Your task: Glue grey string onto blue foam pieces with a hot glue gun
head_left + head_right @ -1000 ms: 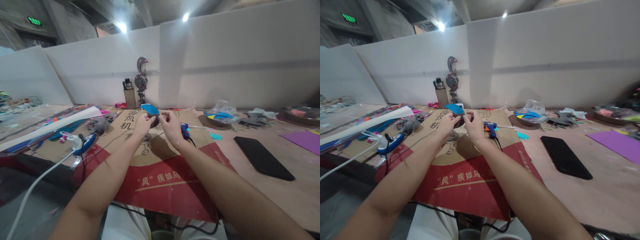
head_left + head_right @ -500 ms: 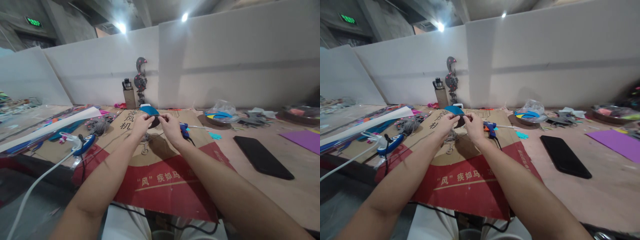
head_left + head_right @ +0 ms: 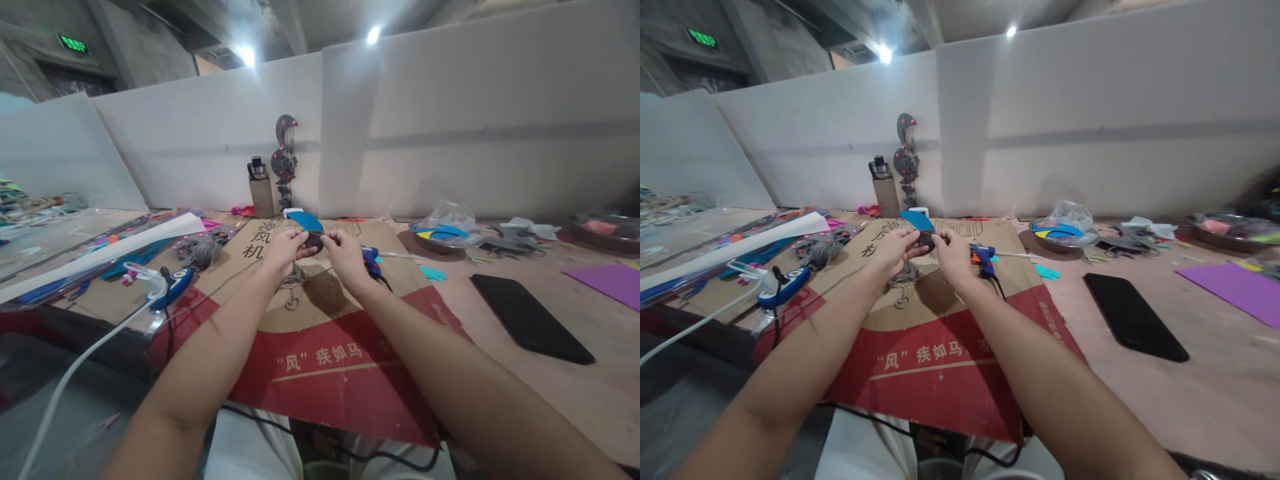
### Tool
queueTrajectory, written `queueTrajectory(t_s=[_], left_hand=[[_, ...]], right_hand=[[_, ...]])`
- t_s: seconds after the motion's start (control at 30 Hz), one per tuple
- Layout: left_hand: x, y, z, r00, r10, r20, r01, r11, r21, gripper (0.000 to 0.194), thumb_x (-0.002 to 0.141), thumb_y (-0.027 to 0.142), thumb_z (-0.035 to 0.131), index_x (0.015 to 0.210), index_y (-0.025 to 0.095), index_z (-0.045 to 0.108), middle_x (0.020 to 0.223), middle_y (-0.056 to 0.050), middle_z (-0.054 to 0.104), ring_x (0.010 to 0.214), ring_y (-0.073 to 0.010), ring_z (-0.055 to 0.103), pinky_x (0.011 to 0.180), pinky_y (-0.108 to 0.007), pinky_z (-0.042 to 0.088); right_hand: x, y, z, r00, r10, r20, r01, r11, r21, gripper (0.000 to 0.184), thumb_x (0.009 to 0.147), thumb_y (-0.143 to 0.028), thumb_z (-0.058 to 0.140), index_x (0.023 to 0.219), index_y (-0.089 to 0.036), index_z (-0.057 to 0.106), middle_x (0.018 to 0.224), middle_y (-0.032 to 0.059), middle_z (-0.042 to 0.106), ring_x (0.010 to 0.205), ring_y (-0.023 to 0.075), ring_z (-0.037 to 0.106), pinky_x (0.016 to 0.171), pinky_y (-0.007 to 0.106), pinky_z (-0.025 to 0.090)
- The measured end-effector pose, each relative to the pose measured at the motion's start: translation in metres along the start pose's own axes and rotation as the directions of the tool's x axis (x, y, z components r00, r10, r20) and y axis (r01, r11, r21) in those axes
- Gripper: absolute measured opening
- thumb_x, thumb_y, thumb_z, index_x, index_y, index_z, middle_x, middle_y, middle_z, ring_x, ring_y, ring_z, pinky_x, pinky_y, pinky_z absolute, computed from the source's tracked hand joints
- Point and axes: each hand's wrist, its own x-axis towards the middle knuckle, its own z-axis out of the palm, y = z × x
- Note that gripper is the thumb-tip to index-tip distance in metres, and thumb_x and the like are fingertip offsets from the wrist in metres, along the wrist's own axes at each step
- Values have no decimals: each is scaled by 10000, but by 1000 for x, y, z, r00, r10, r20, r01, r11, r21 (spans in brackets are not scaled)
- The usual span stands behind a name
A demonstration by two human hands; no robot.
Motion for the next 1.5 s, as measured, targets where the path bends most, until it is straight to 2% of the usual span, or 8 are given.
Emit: queueTrajectory(t_s=[0.3,0.6,0.87,1.0,1.1,1.27,1.4,1.5], left_hand=[[4,-3,-3,1000,-3,8,4,997,-80,85,822,52,568,756,88,609,752,-71,675,639,-100,638,595,-201,547],[-2,0,0,1000,-29,1,29,994,-107,99,826,68,562,733,92,589,751,-74,673,643,-116,645,598,-256,577],[1,1,-4,999,-38,17,39,995,-87,93,811,74,585,721,88,604,707,-69,669,611,-115,637,655,-292,586],[1,1,-3,999,-28,-16,27,996,-81,82,794,82,613,714,94,604,711,-69,673,599,-107,635,641,-277,582],[2,0,-5,999,4,-37,-7,996,-85,80,783,95,630,708,102,602,718,-64,672,601,-103,633,633,-268,580],[11,1,-17,984,138,-114,-140,990,-12,86,789,119,615,705,106,605,754,-55,669,665,-104,634,684,-275,585],[20,8,-30,935,279,-218,-271,960,65,57,758,138,656,716,110,629,764,-39,649,651,-89,608,683,-263,578],[27,17,-45,896,314,-315,-323,946,27,71,752,124,648,691,117,612,694,-18,617,610,-83,596,680,-267,577]], right_hand=[[0,5,1,1000,-1,15,1,1000,17,242,754,-416,539,732,-181,591,687,-1,561,652,140,466,661,287,367],[3,11,4,1000,-3,20,2,998,58,258,749,-429,539,781,-183,611,744,23,607,697,154,504,682,294,399],[3,9,3,997,48,55,-53,994,95,253,739,-452,557,721,-199,560,575,-32,469,567,127,414,568,267,354],[2,8,3,1000,12,21,-13,997,72,247,745,-432,559,779,-188,574,684,-8,548,634,129,459,633,272,379],[1,7,3,1000,-5,-9,6,999,48,265,745,-424,563,843,-178,587,769,11,593,687,134,493,676,277,388],[-1,3,0,1000,12,18,-11,1000,-29,275,758,-449,551,745,-177,594,675,-4,553,651,137,469,648,277,365],[0,0,-1,998,12,65,-11,1000,-16,276,754,-449,554,703,-181,594,652,-10,539,639,135,462,632,278,359],[1,-4,-1,991,47,122,-52,998,40,275,738,-460,578,688,-190,587,571,-36,472,569,121,418,572,271,334]])
